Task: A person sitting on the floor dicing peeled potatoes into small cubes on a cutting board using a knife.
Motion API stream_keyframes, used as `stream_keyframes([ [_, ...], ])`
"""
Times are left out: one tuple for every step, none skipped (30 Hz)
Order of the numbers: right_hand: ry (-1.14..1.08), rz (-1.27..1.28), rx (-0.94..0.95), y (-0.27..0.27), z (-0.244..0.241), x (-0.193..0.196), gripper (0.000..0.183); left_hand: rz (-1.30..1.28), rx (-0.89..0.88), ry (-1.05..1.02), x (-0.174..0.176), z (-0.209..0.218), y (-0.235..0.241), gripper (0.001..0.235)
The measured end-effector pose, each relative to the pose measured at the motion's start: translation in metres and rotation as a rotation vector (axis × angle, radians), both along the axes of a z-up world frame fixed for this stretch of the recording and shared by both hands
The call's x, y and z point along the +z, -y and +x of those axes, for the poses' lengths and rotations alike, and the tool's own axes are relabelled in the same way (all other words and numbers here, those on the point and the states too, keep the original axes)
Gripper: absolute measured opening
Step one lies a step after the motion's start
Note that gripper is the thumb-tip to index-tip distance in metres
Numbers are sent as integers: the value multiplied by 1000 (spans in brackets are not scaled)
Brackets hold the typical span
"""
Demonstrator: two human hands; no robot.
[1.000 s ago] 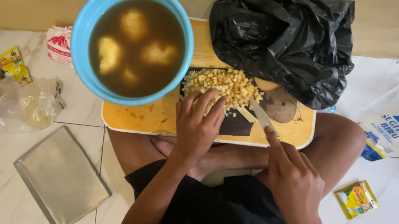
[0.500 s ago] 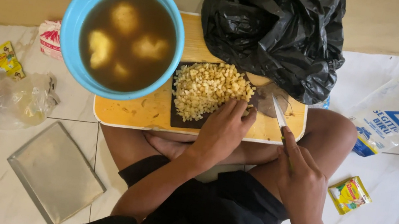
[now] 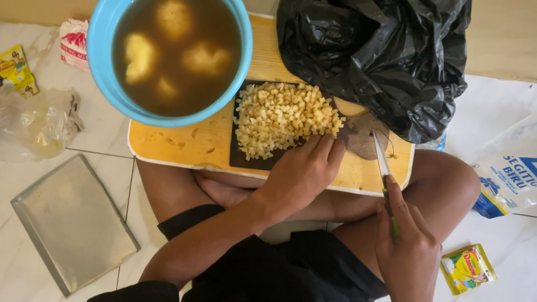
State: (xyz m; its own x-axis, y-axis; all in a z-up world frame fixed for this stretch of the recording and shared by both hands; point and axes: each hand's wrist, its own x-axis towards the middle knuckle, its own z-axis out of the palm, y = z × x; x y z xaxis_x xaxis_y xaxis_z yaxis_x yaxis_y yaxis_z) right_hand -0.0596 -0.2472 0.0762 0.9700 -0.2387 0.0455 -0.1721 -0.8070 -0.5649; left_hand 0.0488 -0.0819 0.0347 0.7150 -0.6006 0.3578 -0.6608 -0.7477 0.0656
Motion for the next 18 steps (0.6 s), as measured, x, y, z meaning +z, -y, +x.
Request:
stream_keyframes([
  [-1,-1,5,0,-1,-1,46,-1,5,-1,-1,1,-2,27],
  [-5,-8,-2,0,-2,-1,46,-62,2,-28,-3,2,-3,25],
  [-4,-15,-11,0,-1,-2,46,-124,-3,-51,-4,4,-4,22],
  [-2,-17,-9,-1,0,-1,46,-126,-1,-48,3,7,-9,22],
  [-5,-12,-15,-1,0,0,45,-247,-34,-108,9,9,-13,23],
  [-8,-7,-21,-2,0,1,45,-369,-68,-167,16,10,-18,25],
  [-12,-9,-18,-2,-1,1,45,-371,-63,-170,12,12,-23,25],
  [-3,-3,-2,-3,-2,1,46,-429,-61,-181,8,15,-29,22],
  [7,1,17,-4,-1,0,47,-489,-56,-190,3,17,-35,20],
  [5,-1,24,-6,-2,1,47,-492,-48,-191,11,13,-42,20],
  [24,20,35,-9,-2,2,46,-600,-9,-266,18,11,-49,22],
  [43,41,46,-11,-1,3,45,-709,30,-341,24,9,-56,25],
  [38,39,55,-13,-2,2,45,-713,40,-344,22,3,-58,25],
  [36,61,67,-15,-2,1,47,-815,96,-401,20,-3,-61,25],
  [32,82,79,-17,-3,0,48,-916,152,-460,17,-9,-63,25],
  [24,80,89,-21,-3,0,48,-921,164,-462,11,-16,-65,25],
  [8,88,101,-24,-3,-1,50,-880,154,-464,5,-21,-66,32],
  [-9,95,112,-27,-3,-1,52,-839,144,-467,-1,-27,-66,40],
])
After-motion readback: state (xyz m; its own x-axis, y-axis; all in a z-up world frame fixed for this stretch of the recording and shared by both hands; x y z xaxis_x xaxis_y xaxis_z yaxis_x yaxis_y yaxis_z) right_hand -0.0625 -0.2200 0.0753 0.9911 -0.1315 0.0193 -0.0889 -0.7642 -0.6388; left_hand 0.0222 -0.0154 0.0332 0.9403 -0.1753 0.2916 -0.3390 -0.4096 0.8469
